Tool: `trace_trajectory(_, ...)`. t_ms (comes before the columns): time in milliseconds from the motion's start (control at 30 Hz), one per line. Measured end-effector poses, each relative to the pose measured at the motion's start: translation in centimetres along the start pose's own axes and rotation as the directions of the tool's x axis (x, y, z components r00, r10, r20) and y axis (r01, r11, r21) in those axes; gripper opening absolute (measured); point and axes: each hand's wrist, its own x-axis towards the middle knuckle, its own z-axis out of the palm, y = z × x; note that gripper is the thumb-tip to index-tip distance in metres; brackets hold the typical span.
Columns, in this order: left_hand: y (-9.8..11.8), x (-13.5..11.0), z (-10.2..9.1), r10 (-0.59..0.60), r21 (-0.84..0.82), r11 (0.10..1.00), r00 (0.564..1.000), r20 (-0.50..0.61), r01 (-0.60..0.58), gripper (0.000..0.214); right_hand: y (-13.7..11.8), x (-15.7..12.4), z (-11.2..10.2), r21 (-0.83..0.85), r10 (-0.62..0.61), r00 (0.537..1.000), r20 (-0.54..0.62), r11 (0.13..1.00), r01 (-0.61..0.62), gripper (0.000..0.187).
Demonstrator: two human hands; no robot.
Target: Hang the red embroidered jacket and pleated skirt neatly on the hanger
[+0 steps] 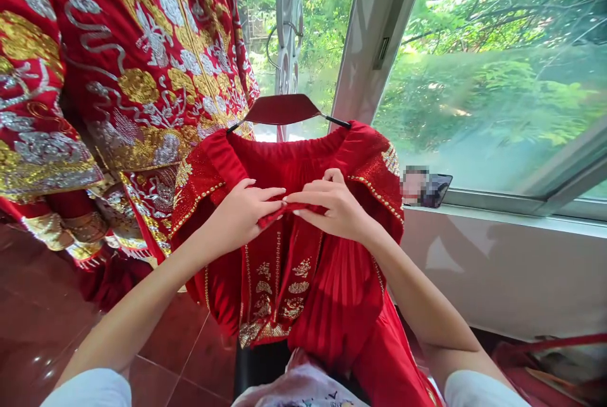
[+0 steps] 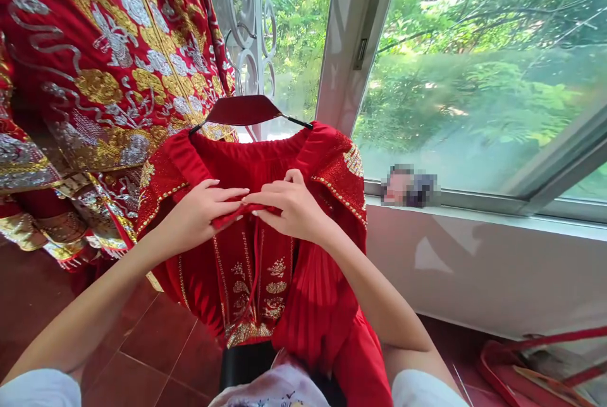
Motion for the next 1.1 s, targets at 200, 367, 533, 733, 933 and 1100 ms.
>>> trace_trajectory(200,0.5,-1.3,-0.8,-0.038,-0.361,0.932,0.996,-0.084,0.005,0.015,-0.6,-0.6,2.1,-0.128,0.058,0.863,-0.501,0.982,-0.141,0.024)
trace_trajectory(367,-0.6,-2.8,-2.8,0.091,-0.66,0.744,0.994,-0.061,-0.108,0.013,-1.4,-1.2,1.1,0.072,0.187,0.823,-0.536,0.982,-0.176,0.032)
trace_trajectory(533,-0.1,-1.6,-2.1,-0.044,-0.783,0.618,0.99,-0.131,-0.076,0.037,-1.7,-0.8,1.0,-0.103,0.073,0.787,-0.613,0.98,-0.172,0.034)
trace_trajectory(733,1.1,-1.1,-3.2,-0.11,-0.696,0.701,0.987,0.115,0.159,0.028,0.8,-1.7,1.8,0.01,0.193,0.908,-0.371,0.979,-0.203,0.03)
trace_trajectory(933,1.0,-2.9,-5.2,0.484,-0.807,0.59,0.802,0.351,-0.003,0.025,0.2,-4.0,0.8,0.177,0.205,0.857,-0.474,0.975,-0.135,0.024)
trace_trajectory(1100,2.0,-0.8,-3.5,0.041,-0.145,0.989,0.988,0.152,-0.018,0.03,-3.7,-4.4,-1.4,0.467,-0.084,0.994,0.067,0.883,0.044,0.026)
